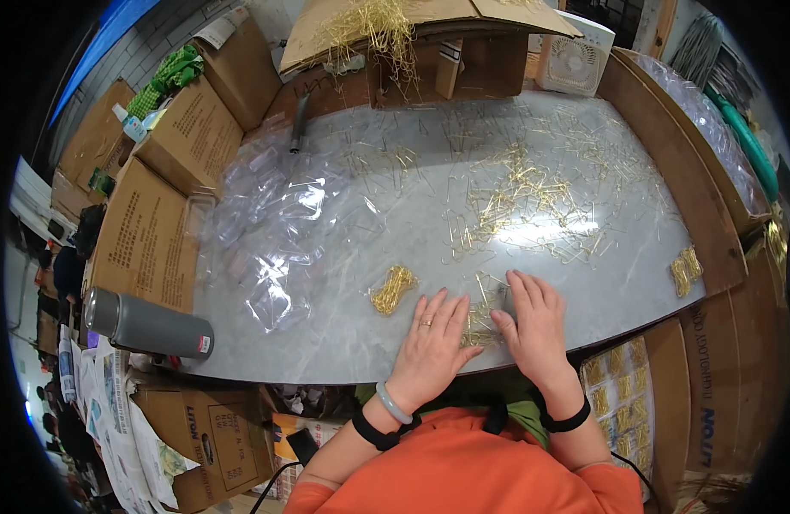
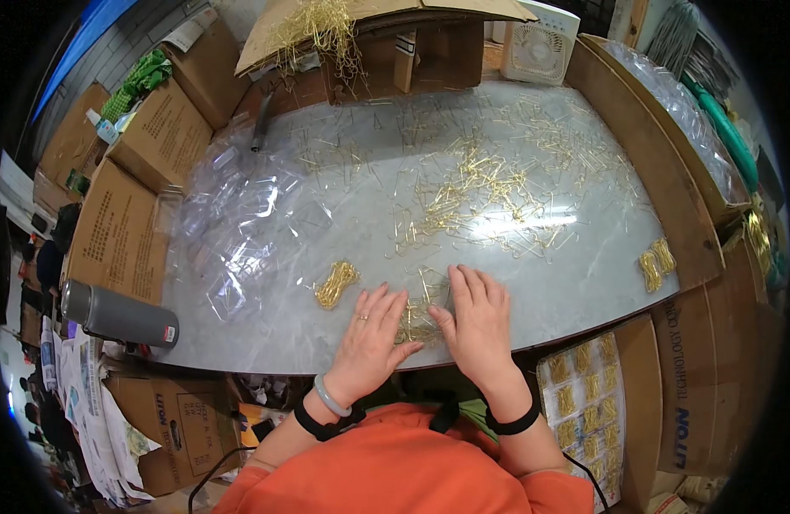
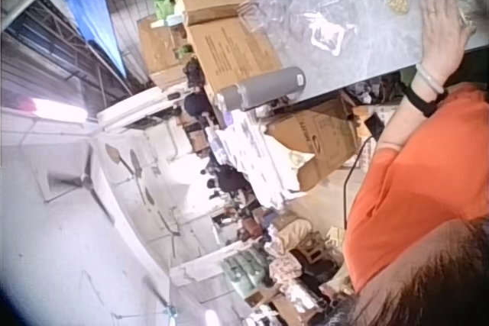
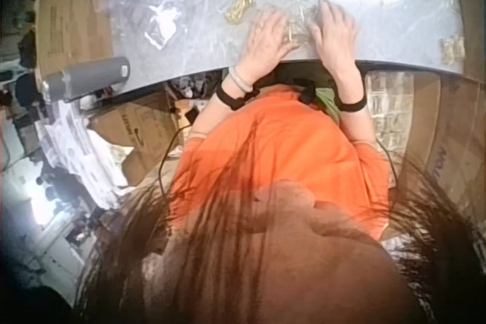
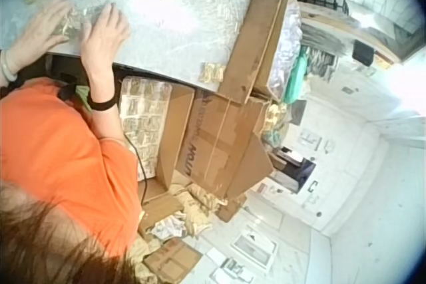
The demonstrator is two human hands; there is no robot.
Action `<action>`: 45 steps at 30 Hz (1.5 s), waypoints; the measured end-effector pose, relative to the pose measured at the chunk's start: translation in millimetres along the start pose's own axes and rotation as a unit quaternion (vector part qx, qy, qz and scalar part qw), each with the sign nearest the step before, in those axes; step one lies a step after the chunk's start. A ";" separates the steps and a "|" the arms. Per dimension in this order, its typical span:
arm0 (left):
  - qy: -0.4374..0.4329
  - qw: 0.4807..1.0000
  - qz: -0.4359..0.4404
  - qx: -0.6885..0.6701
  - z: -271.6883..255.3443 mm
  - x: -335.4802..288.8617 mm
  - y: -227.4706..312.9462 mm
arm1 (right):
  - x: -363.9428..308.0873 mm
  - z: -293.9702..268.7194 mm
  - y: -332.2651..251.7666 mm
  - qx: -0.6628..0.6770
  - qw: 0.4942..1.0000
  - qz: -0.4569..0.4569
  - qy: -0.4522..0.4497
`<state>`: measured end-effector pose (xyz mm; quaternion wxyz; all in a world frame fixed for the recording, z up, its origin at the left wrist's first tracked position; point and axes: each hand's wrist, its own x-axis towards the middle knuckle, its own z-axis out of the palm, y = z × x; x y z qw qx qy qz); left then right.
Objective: The recorder is counting and packing small gold-colored wire connectors into small plastic bags.
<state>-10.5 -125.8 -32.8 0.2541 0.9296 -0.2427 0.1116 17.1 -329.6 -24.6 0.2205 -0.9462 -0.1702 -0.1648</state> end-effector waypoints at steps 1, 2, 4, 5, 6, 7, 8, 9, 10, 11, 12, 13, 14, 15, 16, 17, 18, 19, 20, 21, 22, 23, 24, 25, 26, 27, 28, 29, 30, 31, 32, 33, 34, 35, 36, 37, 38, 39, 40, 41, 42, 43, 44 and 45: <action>-0.005 1.000 0.007 -0.009 0.2 -0.6 -1.0 | -0.5 0.1 -2.4 0.027 0.999 -0.017 -0.011; -0.006 1.000 0.016 -0.026 0.0 -0.6 -3.0 | -0.2 -0.3 -7.1 0.054 0.998 -0.034 -0.021; -0.008 0.998 0.033 -0.062 0.3 -1.6 -7.3 | 0.2 -0.9 -9.1 0.090 0.992 -0.076 -0.048; -0.007 0.995 0.028 -0.093 1.5 -2.9 -9.4 | 2.7 -0.8 -8.2 0.100 0.988 -0.101 -0.063; -0.006 0.992 0.023 -0.122 2.2 -4.2 -11.6 | 5.0 0.0 -7.5 0.112 0.983 -0.127 -0.078; -0.005 0.988 0.018 -0.150 2.4 -5.2 -12.7 | 5.5 2.4 -3.5 0.134 0.977 -0.131 -0.098; 0.001 0.988 0.009 -0.151 1.5 -5.7 -11.7 | 5.0 6.1 3.4 0.157 0.971 -0.134 -0.118; 0.008 0.988 0.001 -0.153 0.4 -5.6 -9.6 | 5.3 7.4 7.7 0.178 0.964 -0.138 -0.138; 0.014 0.988 -0.007 -0.156 -0.5 -5.3 -7.9 | 5.5 7.1 9.2 0.224 0.958 -0.120 -0.134; 0.014 0.992 -0.003 -0.129 -1.2 -4.4 -7.0 | 6.0 5.5 9.8 0.269 0.949 -0.101 -0.130; 0.016 0.995 0.000 -0.103 -1.8 -3.2 -6.4 | 7.9 2.2 8.5 0.312 0.938 -0.083 -0.127; 0.018 0.997 0.004 -0.076 -1.8 -2.2 -6.2 | 8.9 -5.0 6.7 0.268 0.953 -0.089 -0.110; 0.010 0.998 0.003 -0.058 -0.8 -1.3 -6.0 | 9.7 -15.9 3.9 0.224 0.966 -0.094 -0.092; 0.002 0.999 0.001 -0.040 0.4 -0.9 -5.7 | 10.0 -23.0 1.4 0.179 0.976 -0.099 -0.074; -0.007 1.000 0.000 -0.021 1.3 -0.7 -5.7 | 9.8 -24.9 0.5 0.157 0.977 -0.114 -0.089; -0.009 1.000 0.001 -0.020 1.9 -1.0 -6.4 | 9.5 -26.0 -0.3 0.134 0.977 -0.129 -0.104; -0.010 1.000 0.004 -0.020 2.6 -0.6 -6.9 | 8.8 -27.1 -0.1 0.111 0.976 -0.143 -0.118; -0.012 1.000 0.007 -0.020 2.9 -0.3 -7.2 | 8.2 -25.9 1.8 0.134 0.971 -0.149 -0.131; -0.017 1.000 0.011 -0.017 2.2 0.2 -6.6 | 7.4 -22.7 5.2 0.157 0.965 -0.154 -0.145; -0.023 1.000 0.014 -0.014 0.3 0.8 -5.6 | 6.8 -19.2 8.2 0.180 0.957 -0.161 -0.158; -0.028 0.999 0.017 -0.010 -1.3 1.4 -4.4 | 5.7 -15.5 11.0 0.179 0.958 -0.167 -0.147; -0.029 0.999 0.019 -0.011 -2.2 2.0 -3.2 | 4.3 -11.8 13.5 0.178 0.959 -0.173 -0.136; -0.029 0.999 0.019 -0.011 -3.1 2.1 -2.7 | 4.1 -9.1 14.2 0.178 0.959 -0.182 -0.126; -0.029 0.999 0.019 -0.010 -4.0 2.2 -2.2 | 0.9 -10.0 11.3 0.178 0.969 -0.137 -0.100; -0.032 0.999 0.021 -0.009 -5.0 2.5 -1.4 | -5.0 -12.9 6.3 0.177 0.977 -0.092 -0.074; -0.035 0.999 0.023 -0.007 -5.9 2.6 -0.2 | -8.9 -15.4 3.0 0.176 0.982 -0.047 -0.048; -0.038 0.999 0.024 -0.006 -6.4 2.8 0.2 | -10.3 -17.3 3.2 0.150 0.985 -0.064 -0.052; -0.037 0.999 0.026 -0.012 -6.4 3.0 -0.3 | -11.5 -19.3 4.8 0.124 0.987 -0.081 -0.055; -0.039 0.999 0.030 -0.020 -4.9 3.2 -0.4 | -13.9 -20.6 6.4 0.097 0.989 -0.095 -0.058; -0.040 0.998 0.034 -0.029 -3.5 3.4 -0.2 | -14.4 -16.8 8.6 0.126 0.983 -0.115 -0.064; -0.038 0.998 0.029 -0.031 -2.7 3.3 -0.1 | -13.8 -9.3 12.2 0.154 0.976 -0.135 -0.070; -0.034 0.999 0.025 -0.033 -2.8 3.4 -0.5 | -13.2 -5.3 14.0 0.183 0.968 -0.156 -0.075; -0.030 0.999 0.020 -0.034 -2.9 3.4 -0.6 | -15.3 -5.6 11.8 0.183 0.975 -0.113 -0.059; -0.034 0.999 0.025 -0.027 -3.1 2.9 -0.1 | -19.7 -5.9 6.8 0.182 0.980 -0.071 -0.043; -0.037 0.999 0.030 -0.020 -3.6 3.1 0.3 | -22.9 -6.4 1.6 0.180 0.983 -0.029 -0.027; -0.040 0.999 0.034 -0.014 -4.3 3.8 0.7 | -26.3 -6.4 -3.4 0.172 0.985 -0.001 -0.005; -0.040 0.998 0.037 -0.013 -4.8 5.2 1.9 | -30.2 -6.1 -8.8 0.164 0.986 0.027 0.017; -0.042 0.998 0.038 -0.013 -4.3 5.0 4.2 | -35.8 -5.3 -13.9 0.158 0.985 0.055 0.036; -0.043 0.998 0.039 -0.012 -3.5 4.6 5.3 | -40.4 -5.5 -18.2 0.157 0.987 0.034 0.004; -0.042 0.998 0.040 -0.010 -2.6 4.4 3.6 | -37.9 -1.7 -24.1 0.199 0.980 0.018 -0.004; -0.043 0.998 0.045 -0.010 -1.4 5.2 1.3 | -34.1 2.4 -31.7 0.238 0.971 0.005 -0.009; -0.043 0.998 0.049 -0.009 -0.4 5.2 0.0 | -31.3 6.0 -35.9 0.277 0.961 -0.009 -0.014; -0.046 0.998 0.047 -0.013 0.5 3.9 0.1 | -30.4 10.2 -35.2 0.344 0.938 -0.010 -0.042; -0.046 0.998 0.044 -0.013 -1.0 2.9 -0.8 | -26.3 9.2 -32.9 0.360 0.931 -0.012 -0.055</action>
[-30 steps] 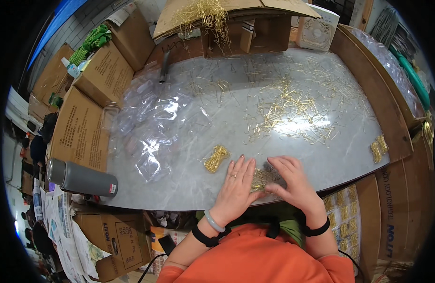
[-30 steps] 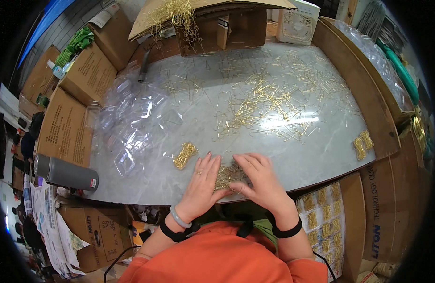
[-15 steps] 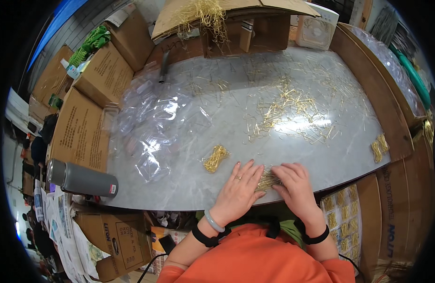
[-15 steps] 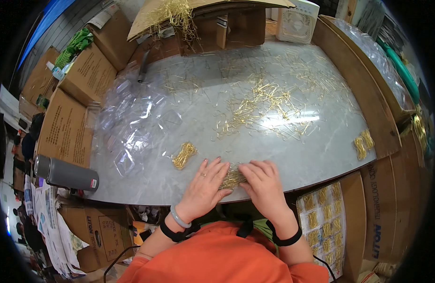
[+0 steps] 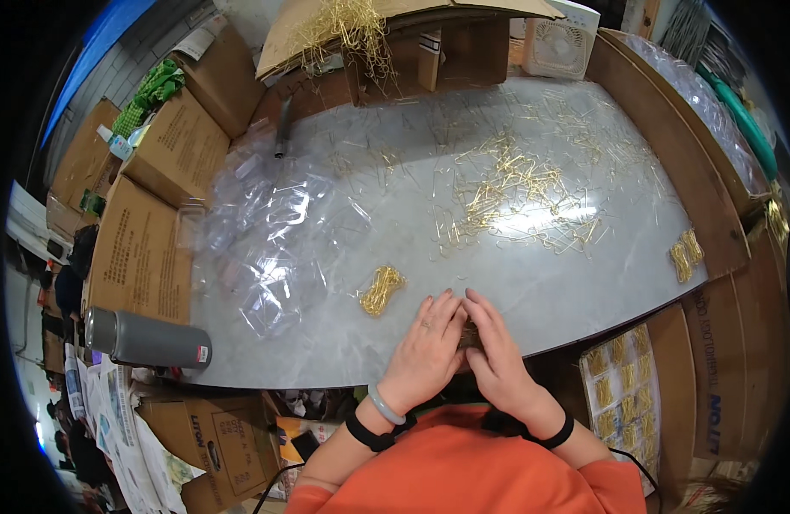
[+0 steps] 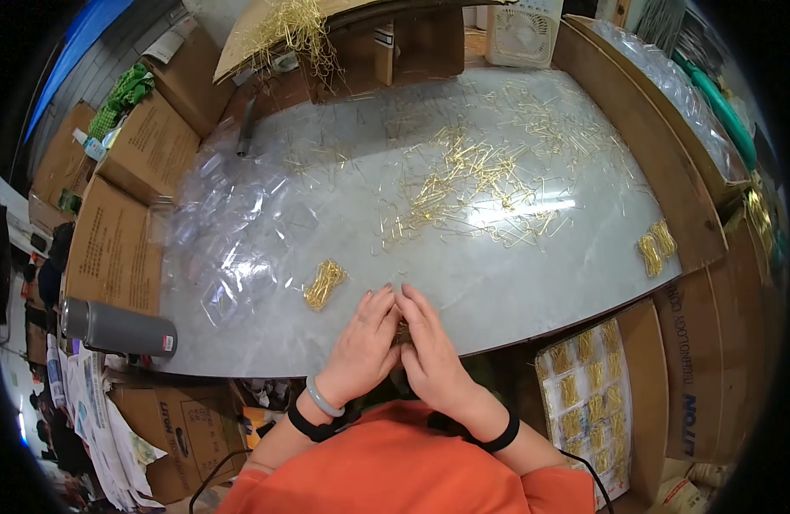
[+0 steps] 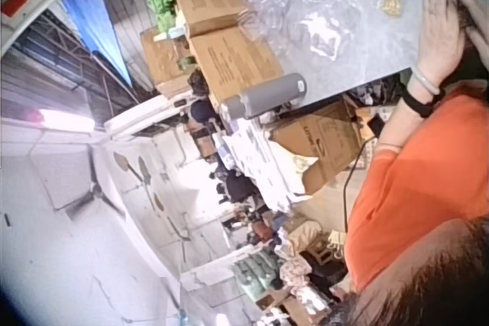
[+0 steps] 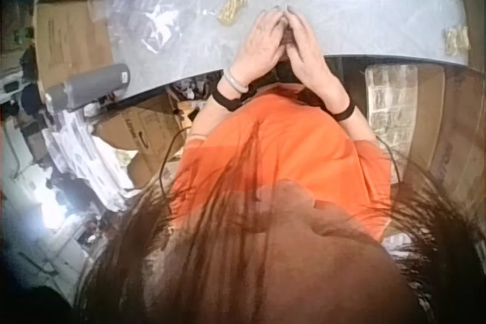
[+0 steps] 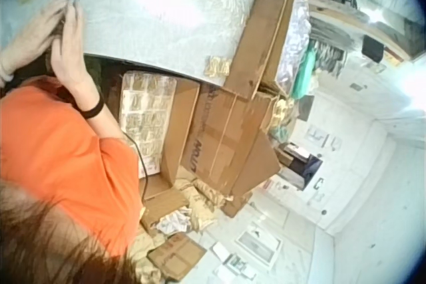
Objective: The recorder is counting and packing small gold-colored wire connectors into small plastic bags.
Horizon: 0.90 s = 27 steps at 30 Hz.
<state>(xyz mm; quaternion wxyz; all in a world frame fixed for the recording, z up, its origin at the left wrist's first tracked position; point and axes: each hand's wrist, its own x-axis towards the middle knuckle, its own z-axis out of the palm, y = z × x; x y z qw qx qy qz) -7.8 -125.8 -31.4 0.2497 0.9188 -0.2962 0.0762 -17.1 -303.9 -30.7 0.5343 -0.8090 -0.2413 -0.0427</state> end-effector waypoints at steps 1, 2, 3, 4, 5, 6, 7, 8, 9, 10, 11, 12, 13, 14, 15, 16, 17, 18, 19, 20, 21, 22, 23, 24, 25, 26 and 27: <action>0.000 1.000 -0.004 -0.001 -1.3 -1.1 -0.3 | 3.3 -5.1 2.2 0.017 1.000 0.001 -0.013; 0.004 1.000 -0.014 -0.024 -2.6 -1.8 0.0 | 6.8 -11.1 4.6 0.035 0.999 0.003 -0.027; 0.008 0.999 -0.025 -0.048 -2.8 -2.2 0.2 | 10.5 -21.2 3.3 0.043 0.998 0.021 -0.047; 0.012 0.997 -0.036 -0.072 -2.4 -3.5 0.8 | 13.4 -30.1 4.4 0.000 0.997 0.000 -0.077; 0.016 0.993 -0.042 -0.107 -2.6 -4.4 0.3 | 16.5 -38.3 6.2 -0.044 0.993 -0.021 -0.106; 0.018 0.989 -0.046 -0.141 -4.3 -4.8 -0.8 | 19.9 -44.2 6.9 -0.087 0.987 -0.042 -0.132; 0.020 0.983 -0.051 -0.174 -6.1 -5.2 -1.9 | 23.4 -47.5 6.7 -0.098 0.981 -0.044 -0.159; 0.016 0.984 -0.041 -0.172 -8.1 -5.8 -3.4 | 28.3 -47.5 5.9 -0.119 0.976 -0.053 -0.174; 0.013 0.985 -0.031 -0.168 -10.7 -5.9 -5.8 | 34.2 -46.3 4.3 -0.141 0.970 -0.063 -0.188; 0.009 0.986 -0.020 -0.164 -12.9 -6.6 -7.8 | 37.1 -45.6 3.1 -0.163 0.963 -0.074 -0.202; 0.007 0.985 -0.022 -0.173 -13.6 -8.3 -10.6 | 36.5 -43.6 6.0 -0.179 0.959 -0.090 -0.200; 0.005 0.983 -0.025 -0.184 -13.0 -10.3 -14.5 | 35.2 -39.2 12.7 -0.195 0.955 -0.106 -0.198; 0.004 0.981 -0.027 -0.194 -13.1 -11.4 -16.0 | 33.7 -35.7 18.3 -0.211 0.950 -0.123 -0.196; 0.004 0.985 -0.037 -0.171 -14.0 -12.0 -14.6 | 31.8 -34.8 22.4 -0.203 0.955 -0.125 -0.176; 0.005 0.988 -0.050 -0.148 -14.6 -14.0 -12.9 | 29.4 -34.0 27.2 -0.193 0.960 -0.127 -0.158; 0.006 0.990 -0.062 -0.125 -15.4 -15.9 -10.7 | 27.3 -34.0 29.9 -0.183 0.965 -0.129 -0.140; 0.021 0.992 -0.084 -0.091 -15.4 -16.9 -6.1 | 25.2 -34.8 30.1 -0.178 0.968 -0.121 -0.132; 0.036 0.992 -0.107 -0.058 -14.9 -17.6 1.0 | 22.6 -35.8 28.5 -0.172 0.971 -0.112 -0.125; 0.050 0.990 -0.130 -0.024 -15.8 -17.8 6.6 | 20.8 -36.2 26.3 -0.167 0.974 -0.103 -0.117; 0.053 0.989 -0.141 -0.014 -18.8 -18.0 10.7 | 19.8 -35.2 23.4 -0.170 0.975 -0.101 -0.104; 0.057 0.987 -0.150 -0.005 -21.8 -17.2 15.2 | 19.6 -35.0 19.4 -0.174 0.976 -0.100 -0.090; 0.062 0.985 -0.160 0.004 -23.5 -16.9 17.5 | 20.0 -34.8 15.4 -0.178 0.976 -0.098 -0.077; 0.054 0.986 -0.159 -0.007 -24.6 -17.6 17.4 | 22.1 -35.5 11.2 -0.201 0.969 -0.111 -0.088; 0.046 0.986 -0.159 -0.017 -27.0 -19.6 16.7 | 25.0 -36.0 6.8 -0.223 0.962 -0.124 -0.100; 0.037 0.986 -0.158 -0.027 -29.3 -21.5 15.8 | 26.8 -35.9 4.5 -0.244 0.953 -0.137 -0.111; 0.035 0.985 -0.159 -0.049 -30.1 -23.0 12.6 | 27.1 -35.0 4.4 -0.259 0.947 -0.143 -0.124; 0.033 0.984 -0.160 -0.071 -29.9 -23.9 7.4 | 27.3 -33.9 5.0 -0.273 0.941 -0.150 -0.136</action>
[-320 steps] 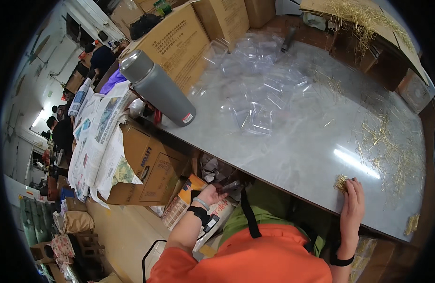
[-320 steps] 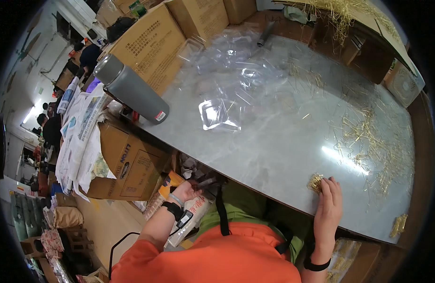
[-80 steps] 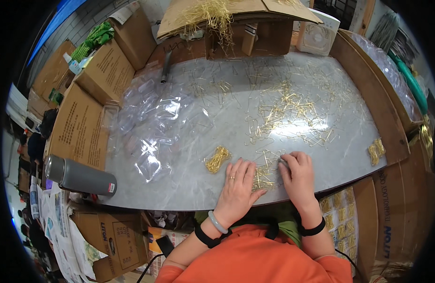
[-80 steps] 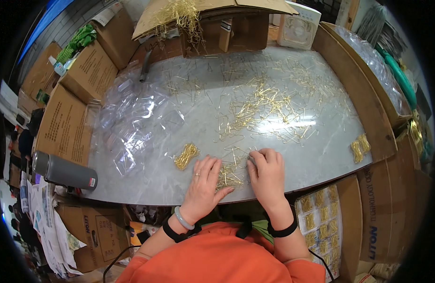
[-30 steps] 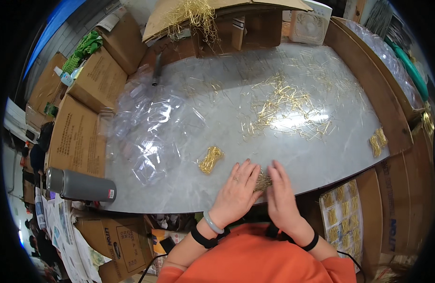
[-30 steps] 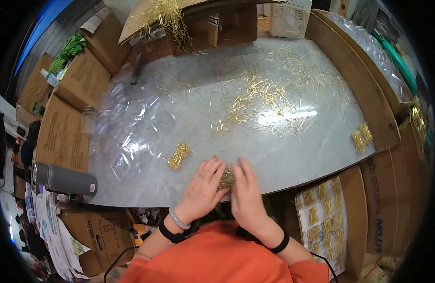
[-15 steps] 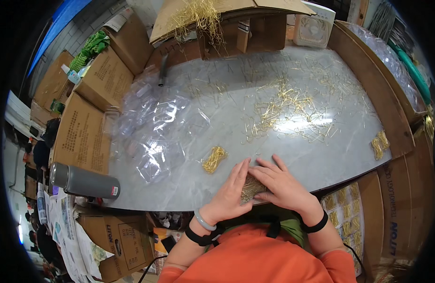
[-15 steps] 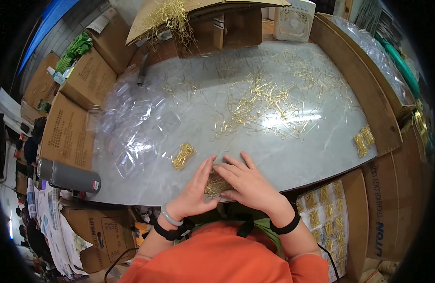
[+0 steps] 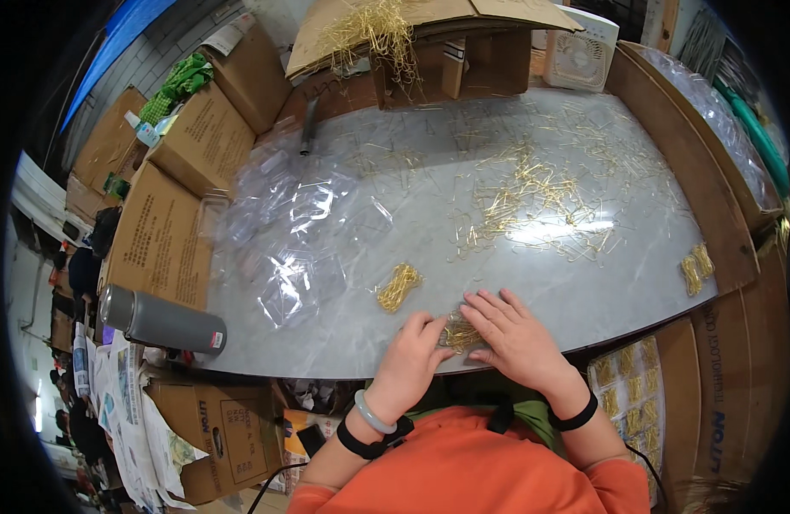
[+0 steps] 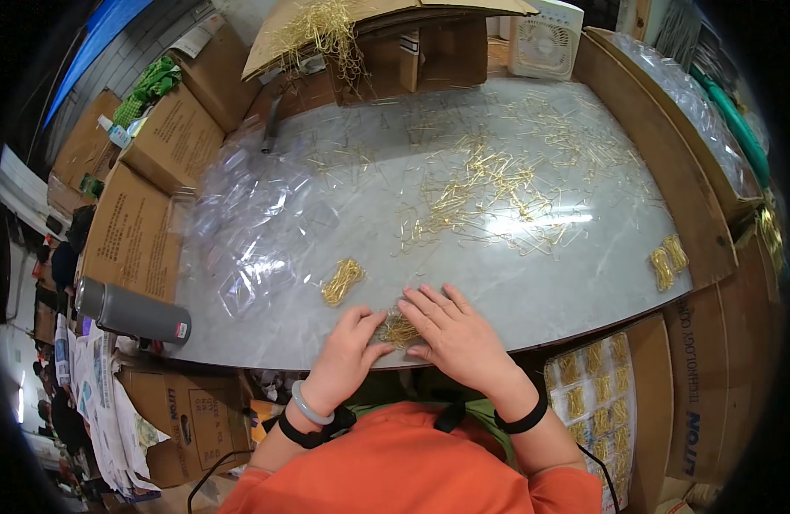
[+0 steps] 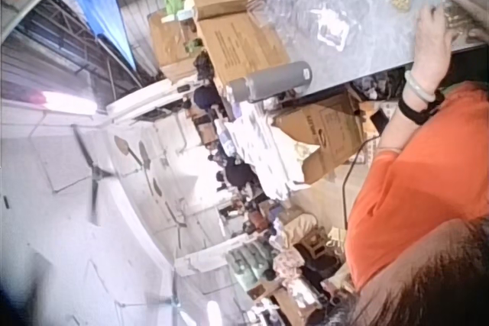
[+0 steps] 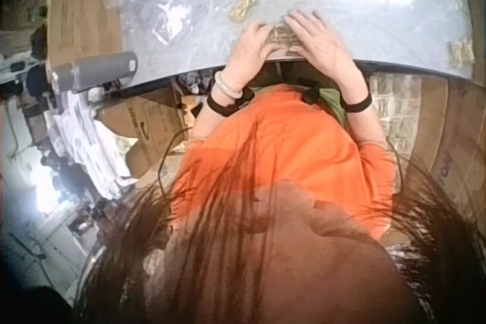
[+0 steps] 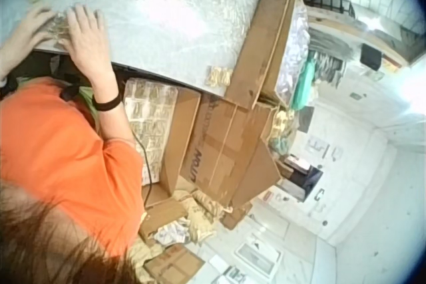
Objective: The recorder is counting and packing small gold-colored wire connectors into small plastic bags.
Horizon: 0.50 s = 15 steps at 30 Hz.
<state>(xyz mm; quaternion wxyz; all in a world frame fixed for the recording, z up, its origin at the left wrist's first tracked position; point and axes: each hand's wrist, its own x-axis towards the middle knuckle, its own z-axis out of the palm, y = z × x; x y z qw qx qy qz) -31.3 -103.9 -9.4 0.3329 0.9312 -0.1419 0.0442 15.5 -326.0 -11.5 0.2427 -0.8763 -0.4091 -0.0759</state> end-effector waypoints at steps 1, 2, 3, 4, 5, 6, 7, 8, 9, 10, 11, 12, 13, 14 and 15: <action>-0.006 1.000 -0.002 -0.021 -0.5 1.5 -2.6 | 0.2 1.2 0.4 -0.014 1.000 -0.008 -0.013; -0.010 1.000 -0.006 -0.026 -0.8 4.0 -2.1 | 0.2 2.6 0.5 -0.008 1.000 -0.008 -0.015; -0.014 0.999 -0.011 -0.030 -0.1 7.9 0.1 | -0.4 4.1 1.4 -0.002 1.000 -0.008 -0.016; -0.018 0.999 -0.015 -0.034 1.1 11.2 2.7 | -1.2 5.6 2.3 0.005 1.000 -0.008 -0.018; -0.014 0.997 -0.019 -0.069 3.3 14.1 5.5 | -2.5 7.6 2.9 0.013 1.000 0.000 -0.008; -0.011 0.994 -0.021 -0.104 6.2 17.6 8.9 | -4.5 9.5 3.8 0.020 1.000 0.009 0.003; -0.008 0.990 -0.024 -0.138 7.8 19.3 11.0 | -6.0 10.6 4.1 0.028 0.999 0.017 0.014; 0.008 0.992 -0.008 -0.128 8.0 19.1 12.1 | -6.5 11.1 3.6 0.029 0.999 0.018 0.025; 0.023 0.993 0.009 -0.118 8.8 18.7 13.2 | -6.9 11.5 3.2 0.031 0.999 0.020 0.037; 0.039 0.993 0.025 -0.108 9.6 18.1 13.9 | -7.2 11.7 3.4 0.032 0.998 0.021 0.049; 0.049 0.995 0.029 -0.078 10.4 17.0 12.6 | -7.7 11.4 4.2 0.044 0.997 0.030 0.049; 0.059 0.997 0.031 -0.047 9.9 14.3 9.5 | -7.9 11.6 4.0 0.057 0.996 0.038 0.050; 0.070 0.997 0.034 -0.016 9.3 12.8 7.9 | -8.2 11.6 3.8 0.071 0.995 0.046 0.050; 0.055 0.998 0.040 0.000 7.8 14.1 8.0 | -7.8 10.9 4.4 0.065 0.996 0.033 0.050; 0.041 0.998 0.045 0.015 5.8 16.8 8.4 | -6.8 9.2 5.5 0.058 0.997 0.020 0.049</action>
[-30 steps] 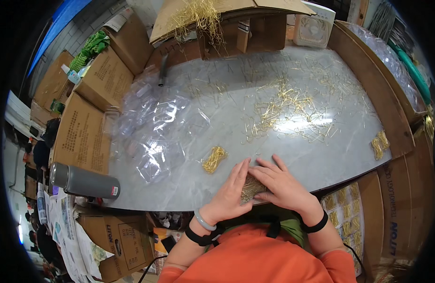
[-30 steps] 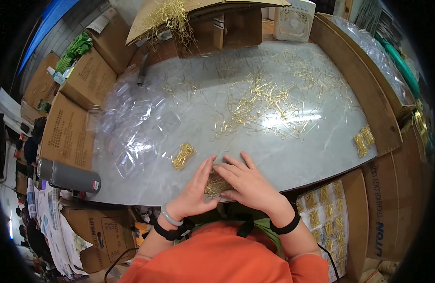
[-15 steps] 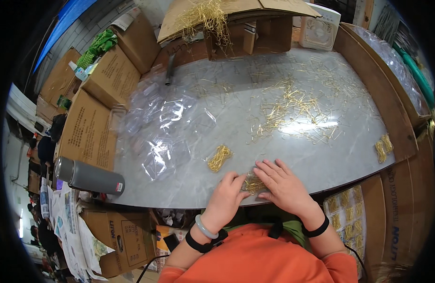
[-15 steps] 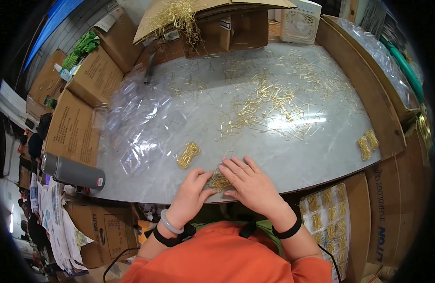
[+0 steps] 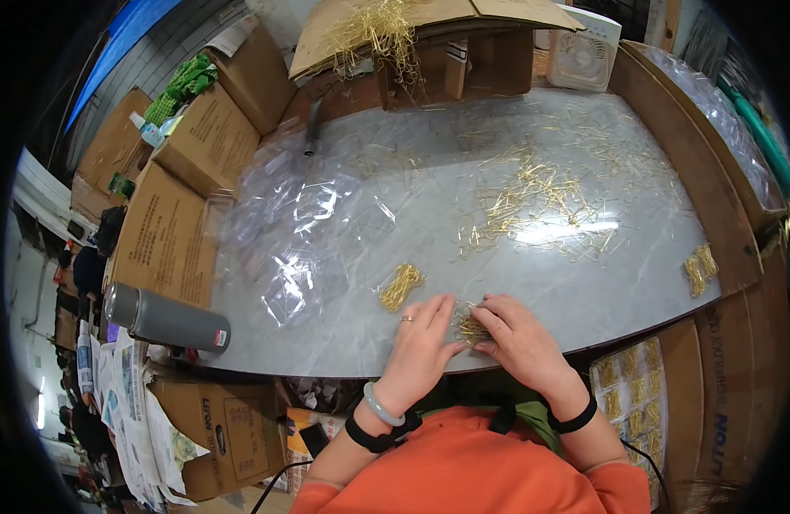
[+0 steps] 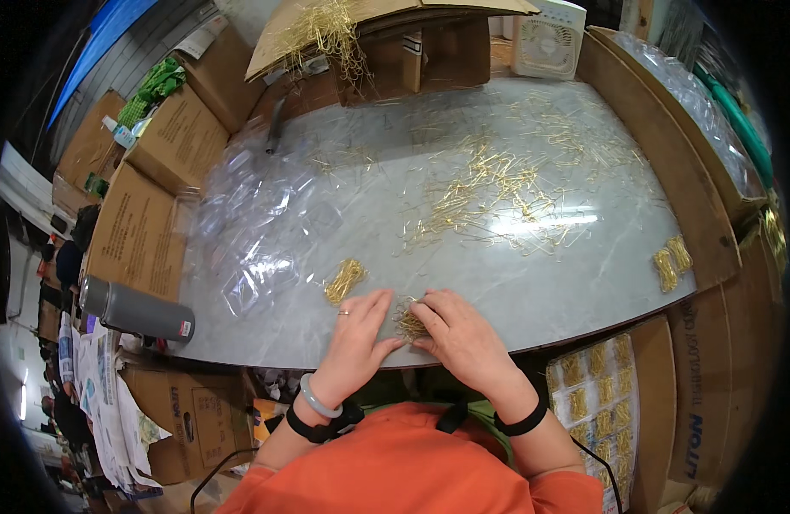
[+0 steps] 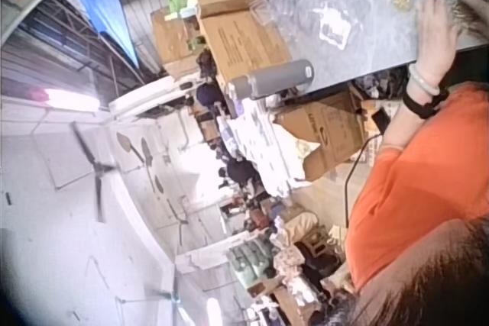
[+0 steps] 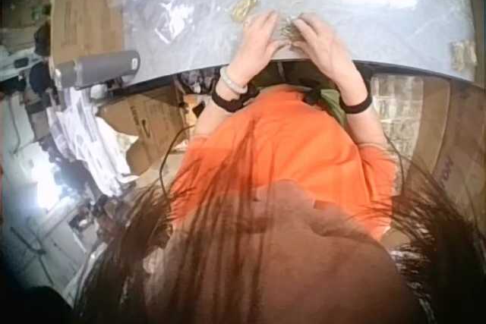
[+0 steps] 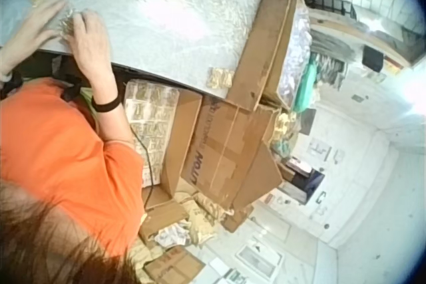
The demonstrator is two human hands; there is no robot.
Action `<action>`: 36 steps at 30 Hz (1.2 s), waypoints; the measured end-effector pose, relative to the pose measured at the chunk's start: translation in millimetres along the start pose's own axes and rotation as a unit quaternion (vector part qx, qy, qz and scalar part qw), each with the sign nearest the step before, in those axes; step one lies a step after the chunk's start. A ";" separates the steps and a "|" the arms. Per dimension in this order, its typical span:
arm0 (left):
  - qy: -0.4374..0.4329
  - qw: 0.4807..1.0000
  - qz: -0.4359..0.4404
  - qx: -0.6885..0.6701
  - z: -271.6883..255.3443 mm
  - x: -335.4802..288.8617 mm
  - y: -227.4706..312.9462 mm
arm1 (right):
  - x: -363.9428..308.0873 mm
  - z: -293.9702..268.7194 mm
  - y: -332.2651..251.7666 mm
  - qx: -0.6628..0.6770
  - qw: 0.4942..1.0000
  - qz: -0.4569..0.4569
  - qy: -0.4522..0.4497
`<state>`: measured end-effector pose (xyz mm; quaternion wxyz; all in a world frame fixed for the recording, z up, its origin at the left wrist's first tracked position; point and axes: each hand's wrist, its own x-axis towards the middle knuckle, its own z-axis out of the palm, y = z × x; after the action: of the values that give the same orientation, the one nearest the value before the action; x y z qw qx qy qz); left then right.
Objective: The recorder is counting and packing small gold-colored wire connectors into small plastic bags.
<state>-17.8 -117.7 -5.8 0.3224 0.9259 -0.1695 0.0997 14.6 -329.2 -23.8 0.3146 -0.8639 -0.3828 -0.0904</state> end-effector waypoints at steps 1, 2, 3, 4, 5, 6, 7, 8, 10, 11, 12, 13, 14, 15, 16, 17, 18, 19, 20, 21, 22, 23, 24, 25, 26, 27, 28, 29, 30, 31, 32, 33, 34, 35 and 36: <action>-0.014 1.000 0.006 0.014 -1.4 1.9 0.0 | 0.3 -1.3 1.1 -0.006 1.000 -0.014 -0.002; -0.023 1.000 0.010 0.007 -0.3 2.6 -0.2 | -1.4 -0.4 5.0 -0.004 1.000 -0.022 0.000; -0.031 0.999 0.013 0.001 2.9 3.8 -0.6 | -2.3 1.0 9.9 -0.002 1.000 -0.031 0.001; -0.039 0.999 0.017 -0.006 5.3 4.5 0.0 | -2.6 1.7 12.2 -0.001 0.999 -0.040 0.002; -0.045 0.999 0.001 -0.003 6.0 3.8 2.2 | -4.7 -0.4 11.5 0.019 0.999 -0.028 0.004; -0.051 0.999 -0.016 0.000 6.6 1.7 5.1 | -4.5 -7.4 6.8 0.040 0.999 -0.017 0.005; -0.056 0.998 -0.033 0.003 7.9 -0.6 7.2 | -4.3 -10.9 4.2 0.061 0.998 -0.006 0.006; -0.052 0.998 -0.044 -0.008 10.6 -2.8 8.0 | -3.8 -9.5 3.5 0.046 0.999 -0.007 0.004; -0.047 0.996 -0.065 -0.028 16.7 -6.8 11.4 | -4.6 -6.8 2.7 0.017 1.000 -0.008 0.002; -0.047 0.988 -0.092 -0.112 18.3 -8.5 13.8 | -5.4 -4.4 5.3 0.014 1.000 -0.014 0.006; -0.048 0.972 -0.117 -0.196 20.0 -9.5 16.3 | -6.4 -1.6 8.8 0.009 1.000 -0.017 0.011; -0.049 0.949 -0.142 -0.278 20.9 -9.5 18.2 | -6.9 -0.7 10.8 0.005 1.000 -0.021 0.015; -0.043 0.969 -0.109 -0.218 19.4 -8.9 18.0 | -7.3 -2.7 11.8 0.020 1.000 -0.021 0.010; -0.036 0.984 -0.074 -0.155 15.3 -8.0 15.9 | -5.5 -7.0 11.2 0.036 0.999 -0.022 0.006; -0.028 0.995 -0.040 -0.092 12.1 -6.8 13.6 | -4.6 -11.6 10.1 0.052 0.998 -0.023 0.002; -0.029 0.997 -0.015 -0.066 10.9 -5.4 10.9 | -5.1 -16.9 7.9 0.066 0.998 -0.007 0.005; -0.029 0.999 0.011 -0.041 10.5 -4.1 7.5 | -5.8 -22.9 4.5 0.079 0.997 0.010 0.007; -0.029 0.999 0.036 -0.016 11.1 -2.4 5.0 | -6.8 -25.9 2.9 0.093 0.995 0.026 0.009; -0.043 0.998 0.047 -0.015 14.0 0.3 4.8 | -8.5 -25.5 3.4 0.091 0.995 0.043 0.013; -0.055 0.997 0.057 -0.013 18.9 3.4 5.9 | -10.4 -23.6 4.5 0.089 0.994 0.059 0.016; -0.067 0.995 0.067 -0.012 23.5 6.2 7.1 | -12.8 -21.2 5.0 0.088 0.993 0.075 0.019; -0.067 0.995 0.076 -0.012 27.3 7.9 8.2 | -16.1 -16.6 3.2 0.083 0.990 0.101 0.047; -0.069 0.994 0.087 -0.015 32.2 10.0 9.9 | -20.7 -11.1 -0.4 0.076 0.986 0.130 0.075; -0.070 0.993 0.097 -0.017 36.7 11.0 10.6 | -24.7 -6.3 -4.6 0.069 0.980 0.158 0.104; -0.067 0.993 0.097 -0.015 40.6 10.7 10.9 | -26.8 -3.3 -9.6 0.073 0.974 0.173 0.128; -0.066 0.993 0.098 -0.013 44.5 9.3 11.6 | -28.9 -0.4 -14.8 0.077 0.967 0.187 0.154; -0.064 0.993 0.098 -0.010 47.6 8.6 11.9 | -32.1 1.7 -18.1 0.082 0.960 0.201 0.179; -0.064 0.993 0.102 -0.008 49.6 8.8 11.6 | -36.6 6.6 -17.0 0.072 0.964 0.193 0.167; -0.067 0.992 0.108 -0.009 50.7 8.8 11.6 | -36.1 7.9 -19.1 0.089 0.966 0.182 0.163; -0.071 0.991 0.114 -0.009 51.6 8.8 11.2 | -32.8 10.2 -22.6 0.106 0.967 0.170 0.159; -0.074 0.991 0.108 -0.018 53.1 8.7 8.9 | -30.8 10.9 -24.0 0.124 0.967 0.159 0.154; -0.077 0.992 0.099 -0.026 54.5 7.5 5.1 | -26.5 7.0 -20.0 0.170 0.968 0.128 0.130; -0.080 0.992 0.092 -0.034 54.2 6.7 3.2 | -23.8 1.2 -15.3 0.196 0.967 0.124 0.107; -0.085 0.991 0.097 -0.030 53.1 6.1 3.1 | -23.3 -5.5 -9.3 0.221 0.964 0.121 0.085; -0.088 0.991 0.102 -0.022 51.4 5.7 2.1 | -23.0 -11.0 -3.7 0.249 0.960 0.115 0.063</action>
<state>-9.5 -153.0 -42.7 0.3147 0.9017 -0.2929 0.0460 -3.0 -348.0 -22.6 0.5515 -0.7889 -0.2709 -0.0096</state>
